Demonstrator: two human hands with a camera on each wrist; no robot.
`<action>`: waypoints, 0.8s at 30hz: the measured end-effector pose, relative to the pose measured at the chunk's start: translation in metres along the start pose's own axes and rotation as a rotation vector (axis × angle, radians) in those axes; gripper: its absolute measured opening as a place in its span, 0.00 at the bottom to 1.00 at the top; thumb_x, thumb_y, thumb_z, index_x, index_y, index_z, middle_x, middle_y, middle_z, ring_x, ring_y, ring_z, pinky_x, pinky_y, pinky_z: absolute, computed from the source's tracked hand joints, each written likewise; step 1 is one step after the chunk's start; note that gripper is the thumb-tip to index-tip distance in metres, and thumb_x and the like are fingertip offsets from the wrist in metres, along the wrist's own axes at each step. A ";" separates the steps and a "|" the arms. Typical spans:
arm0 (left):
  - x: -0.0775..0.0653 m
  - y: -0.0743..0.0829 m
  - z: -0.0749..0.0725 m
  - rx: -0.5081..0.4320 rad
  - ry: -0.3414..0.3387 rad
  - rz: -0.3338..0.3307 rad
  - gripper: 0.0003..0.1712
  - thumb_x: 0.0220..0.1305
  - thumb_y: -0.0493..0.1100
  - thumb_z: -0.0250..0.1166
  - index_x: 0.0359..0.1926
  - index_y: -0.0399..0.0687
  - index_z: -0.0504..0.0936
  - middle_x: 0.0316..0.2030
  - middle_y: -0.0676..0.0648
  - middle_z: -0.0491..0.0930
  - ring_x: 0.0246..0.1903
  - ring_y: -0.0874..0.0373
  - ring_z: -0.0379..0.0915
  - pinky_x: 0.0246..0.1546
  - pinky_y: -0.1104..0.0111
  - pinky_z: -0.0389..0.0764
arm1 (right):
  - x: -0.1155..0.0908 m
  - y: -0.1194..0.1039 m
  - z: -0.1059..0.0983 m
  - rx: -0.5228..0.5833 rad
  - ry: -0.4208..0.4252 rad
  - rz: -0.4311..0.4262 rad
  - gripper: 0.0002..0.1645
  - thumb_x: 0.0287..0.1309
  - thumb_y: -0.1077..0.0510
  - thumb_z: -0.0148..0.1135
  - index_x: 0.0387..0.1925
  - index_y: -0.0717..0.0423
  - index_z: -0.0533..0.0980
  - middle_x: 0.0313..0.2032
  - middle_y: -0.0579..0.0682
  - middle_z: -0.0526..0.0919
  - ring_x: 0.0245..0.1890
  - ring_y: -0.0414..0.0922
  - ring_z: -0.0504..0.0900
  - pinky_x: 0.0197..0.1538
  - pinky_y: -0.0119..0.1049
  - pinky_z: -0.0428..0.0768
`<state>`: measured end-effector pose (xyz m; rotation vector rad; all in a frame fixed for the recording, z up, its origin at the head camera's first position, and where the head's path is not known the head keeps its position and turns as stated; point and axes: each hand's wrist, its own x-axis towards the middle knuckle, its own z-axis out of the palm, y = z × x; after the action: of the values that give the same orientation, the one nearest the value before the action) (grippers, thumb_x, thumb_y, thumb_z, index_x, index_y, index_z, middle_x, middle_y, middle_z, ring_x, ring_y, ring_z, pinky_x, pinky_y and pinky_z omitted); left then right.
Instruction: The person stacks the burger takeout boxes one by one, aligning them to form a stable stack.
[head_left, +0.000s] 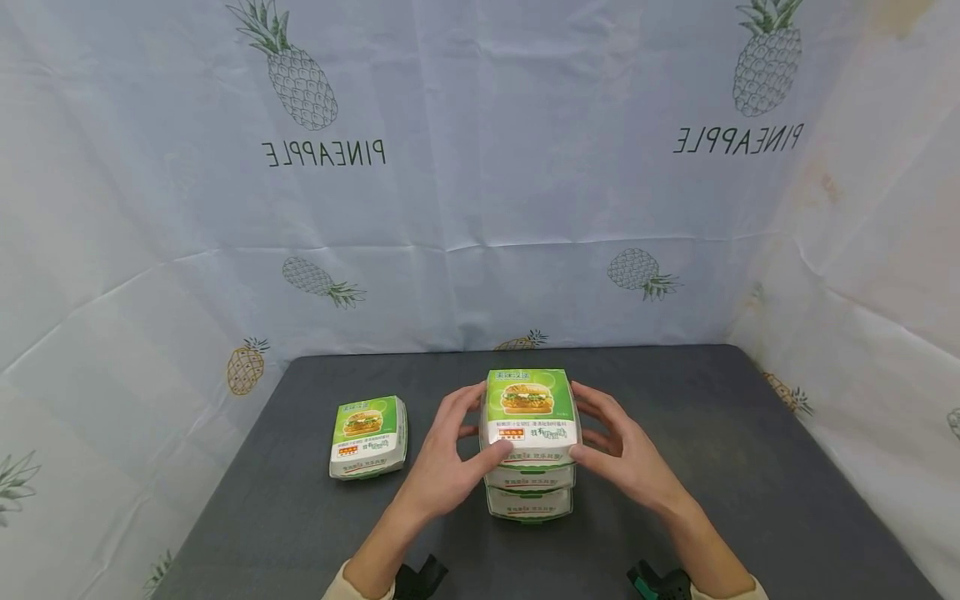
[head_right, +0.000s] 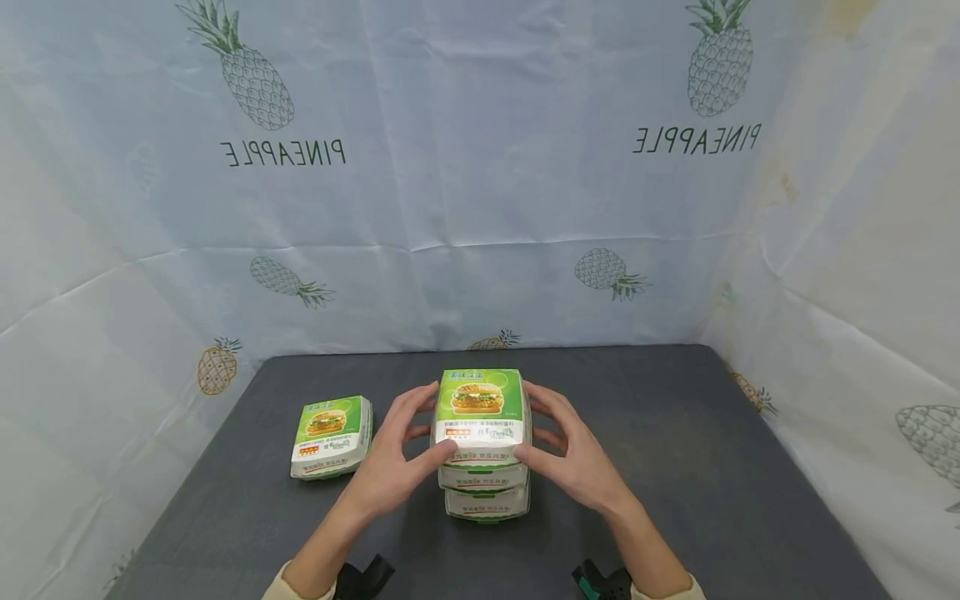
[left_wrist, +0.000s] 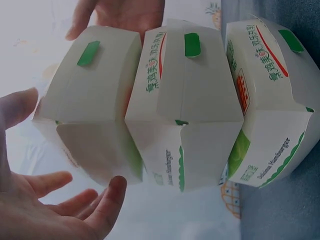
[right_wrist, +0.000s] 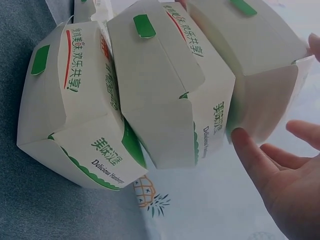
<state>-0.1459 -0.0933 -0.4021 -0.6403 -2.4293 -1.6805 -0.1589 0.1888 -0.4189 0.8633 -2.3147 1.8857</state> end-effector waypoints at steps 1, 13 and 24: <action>0.000 0.000 -0.001 0.003 0.001 0.001 0.41 0.68 0.50 0.70 0.77 0.59 0.62 0.73 0.51 0.59 0.66 0.50 0.63 0.60 0.49 0.75 | 0.000 0.000 0.000 0.001 0.001 0.001 0.44 0.68 0.66 0.62 0.79 0.52 0.55 0.76 0.57 0.55 0.70 0.32 0.62 0.62 0.33 0.75; -0.004 -0.017 -0.032 0.087 0.076 0.013 0.25 0.75 0.46 0.62 0.69 0.51 0.74 0.63 0.45 0.75 0.61 0.46 0.73 0.60 0.47 0.75 | 0.001 -0.001 0.001 0.000 -0.007 -0.005 0.43 0.68 0.66 0.62 0.79 0.52 0.56 0.75 0.57 0.55 0.70 0.31 0.62 0.62 0.33 0.75; -0.009 -0.058 -0.081 0.179 0.201 0.006 0.24 0.73 0.43 0.65 0.66 0.44 0.76 0.57 0.44 0.77 0.58 0.42 0.75 0.58 0.49 0.77 | 0.000 -0.003 0.000 -0.028 -0.011 -0.010 0.43 0.67 0.66 0.63 0.79 0.51 0.56 0.75 0.56 0.56 0.69 0.32 0.63 0.63 0.33 0.74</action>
<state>-0.1725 -0.1873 -0.4248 -0.4315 -2.3950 -1.4265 -0.1572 0.1883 -0.4165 0.8830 -2.3324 1.8446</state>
